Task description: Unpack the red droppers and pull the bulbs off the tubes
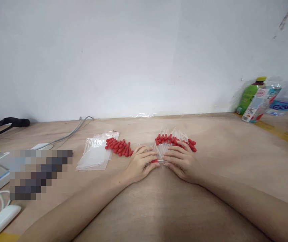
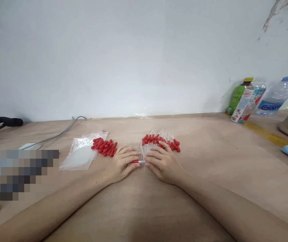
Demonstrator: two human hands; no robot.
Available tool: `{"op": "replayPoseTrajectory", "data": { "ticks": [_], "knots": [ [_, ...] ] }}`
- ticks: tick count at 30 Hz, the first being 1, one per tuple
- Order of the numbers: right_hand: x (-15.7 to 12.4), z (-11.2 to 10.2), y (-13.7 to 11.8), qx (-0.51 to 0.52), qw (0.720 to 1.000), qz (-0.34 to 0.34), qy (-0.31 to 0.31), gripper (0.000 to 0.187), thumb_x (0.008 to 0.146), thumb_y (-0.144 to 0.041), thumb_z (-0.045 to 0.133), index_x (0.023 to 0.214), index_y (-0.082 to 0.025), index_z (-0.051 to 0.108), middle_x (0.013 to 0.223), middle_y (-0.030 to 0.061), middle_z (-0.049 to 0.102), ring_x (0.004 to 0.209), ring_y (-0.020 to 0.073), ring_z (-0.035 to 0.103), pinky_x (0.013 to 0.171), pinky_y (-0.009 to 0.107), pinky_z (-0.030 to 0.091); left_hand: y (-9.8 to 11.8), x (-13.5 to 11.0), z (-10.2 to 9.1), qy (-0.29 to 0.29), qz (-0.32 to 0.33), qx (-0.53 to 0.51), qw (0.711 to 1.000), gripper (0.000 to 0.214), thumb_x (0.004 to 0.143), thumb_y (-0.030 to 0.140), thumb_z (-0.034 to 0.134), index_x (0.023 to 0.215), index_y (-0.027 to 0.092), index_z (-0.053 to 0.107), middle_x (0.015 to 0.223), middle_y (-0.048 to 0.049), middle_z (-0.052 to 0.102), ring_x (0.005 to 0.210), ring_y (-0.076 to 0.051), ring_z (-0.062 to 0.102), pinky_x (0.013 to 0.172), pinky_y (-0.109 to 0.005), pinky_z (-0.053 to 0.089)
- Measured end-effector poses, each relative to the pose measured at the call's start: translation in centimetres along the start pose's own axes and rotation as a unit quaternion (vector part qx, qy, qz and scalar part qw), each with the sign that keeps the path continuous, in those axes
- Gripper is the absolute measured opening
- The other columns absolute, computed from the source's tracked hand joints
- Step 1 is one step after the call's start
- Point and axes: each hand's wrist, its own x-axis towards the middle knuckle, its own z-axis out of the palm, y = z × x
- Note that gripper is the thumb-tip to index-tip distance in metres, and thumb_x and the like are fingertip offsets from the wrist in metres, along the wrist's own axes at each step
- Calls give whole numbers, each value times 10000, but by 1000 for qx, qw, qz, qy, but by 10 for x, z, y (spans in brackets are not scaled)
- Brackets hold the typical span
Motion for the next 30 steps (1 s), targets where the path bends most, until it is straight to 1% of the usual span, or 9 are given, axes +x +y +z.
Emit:
{"op": "replayPoseTrajectory", "data": {
  "ticks": [3, 6, 10, 14, 19, 26, 30],
  "knots": [
    [0, 3, 0, 5, 1000, -3, -4, 232, 818, -315, 545, 1005, -204, 626, 967, 31, 677, 975, 197, 575, 999, 468, 293, -2, -1, 2, 13, 20, 4, 1000, 171, 817, 322, 557, 903, 206, 648, 991, -17, 678, 1002, -181, 544, 945, -370, 359],
    [-1, 7, 1, 20, 999, -20, -19, 250, 838, -282, 522, 1057, -190, 599, 1020, 35, 664, 1025, 203, 560, 1015, 476, 301, -1, -1, 2, 12, 22, 16, 1000, 184, 828, 330, 541, 929, 214, 641, 1000, -12, 674, 1014, -176, 546, 973, -373, 338],
    [-3, 12, 4, 47, 998, -39, -9, 259, 849, -204, 493, 1093, -180, 576, 1060, 37, 648, 1063, 188, 548, 999, 425, 370, 2, -1, 2, -8, 19, 38, 999, 216, 855, 333, 491, 984, 225, 627, 1057, -24, 654, 1080, -185, 527, 1028, -408, 278],
    [-5, 13, 5, 63, 996, -56, -4, 255, 845, -168, 491, 1086, -162, 576, 1076, 55, 640, 1064, 173, 552, 985, 393, 403, 5, 0, 1, -28, 28, 52, 998, 204, 875, 272, 446, 923, 209, 634, 1071, -18, 649, 1134, -181, 500, 1078, -427, 189],
    [-7, 14, 5, 80, 994, -74, -14, 274, 834, -133, 488, 1097, -140, 563, 1096, 96, 625, 1057, 166, 556, 974, 376, 425, 8, 1, -3, -57, 38, 64, 996, 222, 885, 245, 408, 876, 198, 625, 1116, -13, 628, 1197, -184, 443, 1101, -455, 83],
    [-8, 11, 4, 82, 992, -94, -20, 284, 832, -110, 475, 1102, -149, 555, 1074, 99, 634, 1055, 159, 556, 973, 365, 433, 9, -2, -6, -86, 45, 69, 993, 261, 898, 243, 369, 853, 186, 620, 1138, -37, 615, 1223, -192, 415, 1096, -482, 54],
    [-9, 9, 4, 74, 992, -104, -13, 311, 823, -105, 494, 1129, -141, 539, 1103, 97, 621, 1075, 164, 543, 981, 365, 427, 8, -4, -7, -83, 52, 67, 993, 242, 897, 232, 376, 844, 182, 608, 1127, -29, 623, 1223, -189, 415, 1099, -470, 30]
  ]
}}
